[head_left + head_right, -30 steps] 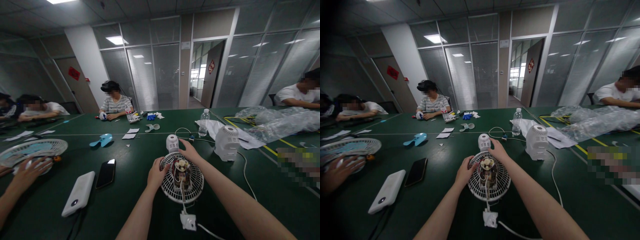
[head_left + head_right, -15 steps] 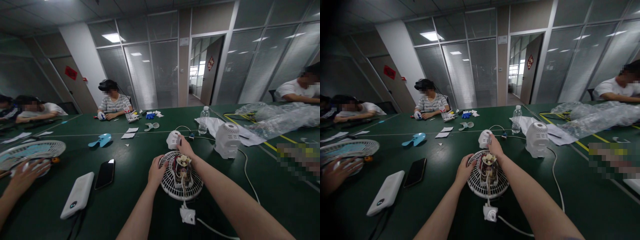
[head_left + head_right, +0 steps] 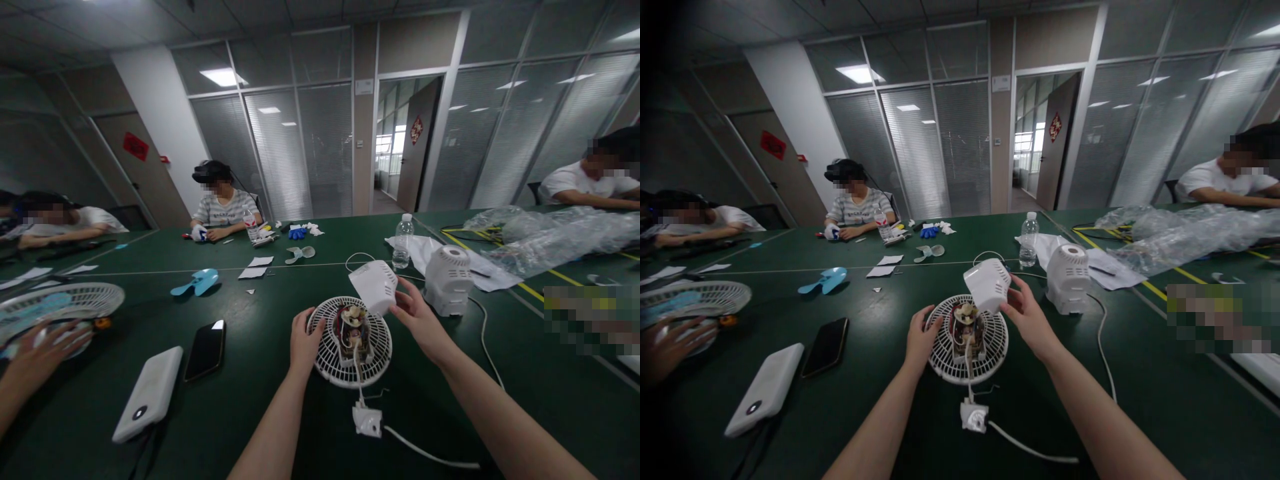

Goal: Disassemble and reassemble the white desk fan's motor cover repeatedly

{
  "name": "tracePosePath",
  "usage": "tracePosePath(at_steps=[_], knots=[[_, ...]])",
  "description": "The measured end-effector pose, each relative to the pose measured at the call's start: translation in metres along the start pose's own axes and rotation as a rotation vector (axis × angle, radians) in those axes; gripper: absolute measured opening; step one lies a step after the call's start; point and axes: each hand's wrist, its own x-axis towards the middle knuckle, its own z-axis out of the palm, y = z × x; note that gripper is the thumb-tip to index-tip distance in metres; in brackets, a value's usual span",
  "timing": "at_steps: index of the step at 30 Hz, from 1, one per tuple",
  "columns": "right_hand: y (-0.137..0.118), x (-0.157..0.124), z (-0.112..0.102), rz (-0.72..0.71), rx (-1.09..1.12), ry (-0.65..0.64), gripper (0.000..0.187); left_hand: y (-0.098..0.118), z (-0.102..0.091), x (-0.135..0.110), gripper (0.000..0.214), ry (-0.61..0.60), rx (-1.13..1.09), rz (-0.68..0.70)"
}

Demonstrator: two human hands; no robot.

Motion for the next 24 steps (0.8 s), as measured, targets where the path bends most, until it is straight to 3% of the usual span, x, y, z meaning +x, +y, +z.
tracePosePath(at_steps=[4, 8, 13, 17, 24], knots=[[-0.015, -0.024, 0.006, 0.040, 0.036, -0.092, 0.065, 0.006, -0.002, -0.005, 0.037, 0.022, 0.040, 0.057], [-0.006, -0.030, 0.019, -0.007, -0.020, -0.143, 0.069, 0.021, -0.005, -0.014, 0.040, 0.056, 0.033, 0.257], [0.018, -0.038, 0.039, -0.044, -0.166, -0.067, 0.067, 0.037, -0.005, -0.027, 0.055, -0.183, -0.110, 0.503], [0.034, -0.047, 0.048, -0.111, -0.192, -0.002, 0.064, 0.041, -0.003, -0.031, 0.060, -0.234, -0.195, 0.471], [0.037, -0.054, 0.049, -0.189, -0.395, -0.173, 0.066, 0.033, 0.000, -0.027, 0.061, -0.230, -0.229, 0.334]])
